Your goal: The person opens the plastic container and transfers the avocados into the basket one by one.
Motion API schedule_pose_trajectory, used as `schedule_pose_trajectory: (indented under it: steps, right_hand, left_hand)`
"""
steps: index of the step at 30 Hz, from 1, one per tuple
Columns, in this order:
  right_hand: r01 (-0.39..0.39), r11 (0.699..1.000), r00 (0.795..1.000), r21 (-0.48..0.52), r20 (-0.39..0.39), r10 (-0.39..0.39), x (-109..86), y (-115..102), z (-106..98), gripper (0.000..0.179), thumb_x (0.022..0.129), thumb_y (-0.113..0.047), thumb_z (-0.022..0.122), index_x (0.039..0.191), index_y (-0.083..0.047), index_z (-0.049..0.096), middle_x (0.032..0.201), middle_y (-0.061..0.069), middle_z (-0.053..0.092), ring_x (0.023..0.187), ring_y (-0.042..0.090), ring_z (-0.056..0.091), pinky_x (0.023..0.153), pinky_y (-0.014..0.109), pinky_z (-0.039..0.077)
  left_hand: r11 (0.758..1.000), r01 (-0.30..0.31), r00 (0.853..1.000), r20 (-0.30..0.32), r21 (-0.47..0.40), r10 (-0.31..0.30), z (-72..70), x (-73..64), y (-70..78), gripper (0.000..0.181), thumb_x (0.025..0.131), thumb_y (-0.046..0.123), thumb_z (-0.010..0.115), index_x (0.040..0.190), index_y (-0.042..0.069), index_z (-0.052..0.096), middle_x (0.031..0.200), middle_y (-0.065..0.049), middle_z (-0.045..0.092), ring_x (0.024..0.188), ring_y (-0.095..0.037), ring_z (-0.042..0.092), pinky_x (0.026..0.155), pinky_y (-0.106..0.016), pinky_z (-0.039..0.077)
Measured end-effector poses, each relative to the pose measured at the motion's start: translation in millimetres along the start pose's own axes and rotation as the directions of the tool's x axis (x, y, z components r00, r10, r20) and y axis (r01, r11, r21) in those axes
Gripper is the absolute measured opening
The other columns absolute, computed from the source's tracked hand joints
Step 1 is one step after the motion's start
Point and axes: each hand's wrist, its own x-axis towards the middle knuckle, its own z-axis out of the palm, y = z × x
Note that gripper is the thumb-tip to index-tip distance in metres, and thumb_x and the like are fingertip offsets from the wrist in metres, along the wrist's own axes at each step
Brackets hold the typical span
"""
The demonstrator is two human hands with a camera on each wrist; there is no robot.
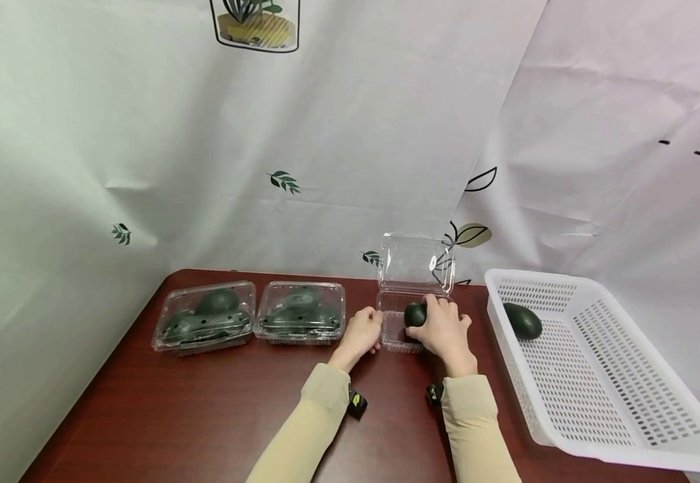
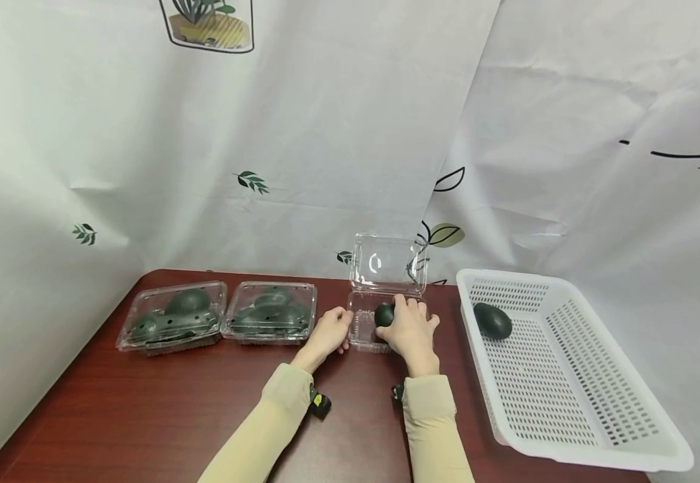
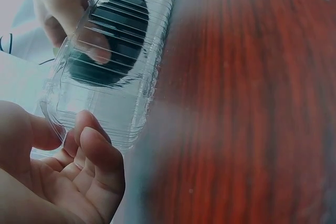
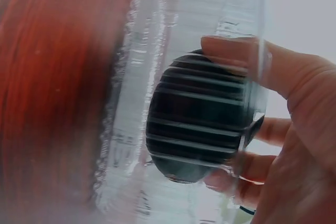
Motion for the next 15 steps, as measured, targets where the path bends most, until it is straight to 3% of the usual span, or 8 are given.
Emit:
schedule_pose_trajectory:
  steps: [15]
  right_hand:
    - [0.038, 0.998, 0.998, 0.045, -0.06, -0.035, -4.4, -10, -19, 0.067, 0.066, -0.034, 0.083, 0.121, -0.009, 0.054, 0.115, 0.019, 0.057, 0.105, 0.039, 0.048, 0.09, 0.064, 0.025]
  left_hand:
    - [1.0, -0.007, 1.0, 0.012, -0.007, 0.007, -0.8, -0.4, -1.7, 0.031, 0.105, 0.025, 0.042, 0.092, 0.002, 0.06, 0.054, -0.006, 0.051, 0.043, -0.017, 0.053, 0.044, -0.032, 0.048]
